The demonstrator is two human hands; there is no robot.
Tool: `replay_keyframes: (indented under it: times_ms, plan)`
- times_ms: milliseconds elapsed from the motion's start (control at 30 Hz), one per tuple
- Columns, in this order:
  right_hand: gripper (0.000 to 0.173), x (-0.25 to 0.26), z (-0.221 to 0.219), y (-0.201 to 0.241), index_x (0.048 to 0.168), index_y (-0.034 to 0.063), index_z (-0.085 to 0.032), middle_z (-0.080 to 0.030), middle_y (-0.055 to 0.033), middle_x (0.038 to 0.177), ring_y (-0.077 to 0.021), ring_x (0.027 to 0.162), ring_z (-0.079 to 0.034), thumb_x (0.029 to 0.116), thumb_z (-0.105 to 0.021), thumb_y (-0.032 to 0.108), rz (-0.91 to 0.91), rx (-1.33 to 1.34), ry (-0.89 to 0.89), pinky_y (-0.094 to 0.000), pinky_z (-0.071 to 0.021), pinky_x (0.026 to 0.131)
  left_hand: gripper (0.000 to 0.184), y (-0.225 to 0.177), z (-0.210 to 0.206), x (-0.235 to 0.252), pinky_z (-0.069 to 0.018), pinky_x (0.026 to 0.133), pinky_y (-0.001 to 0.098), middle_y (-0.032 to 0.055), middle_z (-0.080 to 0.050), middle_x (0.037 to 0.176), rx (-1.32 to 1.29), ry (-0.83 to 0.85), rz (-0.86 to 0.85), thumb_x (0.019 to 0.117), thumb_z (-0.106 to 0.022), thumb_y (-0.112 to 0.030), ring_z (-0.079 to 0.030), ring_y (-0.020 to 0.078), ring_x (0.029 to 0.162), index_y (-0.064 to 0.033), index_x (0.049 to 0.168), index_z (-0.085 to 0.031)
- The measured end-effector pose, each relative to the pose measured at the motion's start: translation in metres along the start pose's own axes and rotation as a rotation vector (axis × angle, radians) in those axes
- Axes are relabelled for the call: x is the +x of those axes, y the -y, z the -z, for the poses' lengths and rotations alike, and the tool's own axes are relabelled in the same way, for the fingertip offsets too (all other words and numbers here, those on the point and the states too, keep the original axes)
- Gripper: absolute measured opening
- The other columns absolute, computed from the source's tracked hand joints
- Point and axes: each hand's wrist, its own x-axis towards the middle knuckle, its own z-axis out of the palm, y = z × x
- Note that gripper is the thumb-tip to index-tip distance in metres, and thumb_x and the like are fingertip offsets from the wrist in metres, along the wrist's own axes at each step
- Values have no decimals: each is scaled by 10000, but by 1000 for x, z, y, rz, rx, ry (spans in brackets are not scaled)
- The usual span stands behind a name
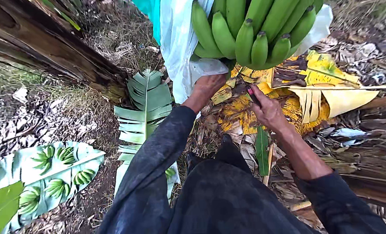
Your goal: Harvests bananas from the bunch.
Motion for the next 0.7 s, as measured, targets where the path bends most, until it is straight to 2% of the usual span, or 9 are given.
replay_keyframes:
  times_ms: [133,233,300,367,400,467,500,633,700]
  plan:
    - [650,-3,-4,5,1620,200,-338,-712,-229,988,-438,756,-697,1002,-522,116,-20,-98,7,-643,-544,642,226,-1,14,-19,-569,850,475,136,-726,1028,16,-128,-46,1025,-483,-77,-713,310,979,-62,1099,-696]
    - [643,-15,-2,18,1623,241,-330,-685,-217,940,-425,724,-677,1014,-516,156,-77,-195,21,-624,-534,607,239,-7,27,-34,-571,860,453,127,-721,1033,20,-105,-90,1029,-465,-59,-710,293,988,-50,1125,-684]
    - [659,-25,4,35,1623,261,-324,-671,-225,924,-429,661,-658,1008,-537,161,-103,-276,25,-611,-516,544,235,-12,37,-44,-574,869,437,138,-714,1038,5,-48,-147,1018,-475,-30,-709,293,986,-21,1146,-673]
    - [672,-34,10,54,1628,286,-300,-662,-229,940,-435,654,-653,1013,-549,180,-147,-346,60,-604,-511,536,216,-16,43,-52,-567,900,421,150,-707,1041,-19,-9,-216,1006,-484,0,-702,295,1002,7,1113,-671]
    - [673,-37,13,62,1627,296,-299,-663,-234,959,-441,663,-656,1016,-558,187,-167,-368,75,-608,-512,537,211,-18,47,-55,-564,914,422,161,-707,1048,-24,5,-248,995,-487,12,-700,304,1018,24,1099,-670]
    - [684,-44,17,75,1627,318,-296,-659,-244,982,-443,663,-652,1011,-560,177,-203,-406,99,-605,-504,528,229,-20,49,-60,-556,935,433,201,-687,1093,0,26,-284,1008,-457,20,-688,337,1055,68,1144,-635]
    - [693,-47,18,81,1626,333,-292,-655,-249,994,-442,658,-648,1007,-557,168,-225,-423,109,-605,-500,524,243,-21,47,-63,-561,912,445,228,-675,1104,12,19,-301,1016,-438,17,-689,359,1043,93,1162,-616]
    - [708,-59,18,98,1629,352,-280,-639,-245,982,-408,583,-623,1005,-543,146,-232,-485,97,-566,-485,476,194,-24,55,-76,-569,878,444,236,-681,1012,-22,-24,-333,991,-468,28,-698,370,974,87,1028,-649]
    - [729,-61,19,93,1629,372,-267,-625,-246,974,-402,573,-614,1001,-558,145,-203,-501,89,-552,-482,464,201,-23,59,-80,-561,900,451,241,-678,1012,0,-27,-341,991,-450,43,-691,379,988,87,1015,-644]
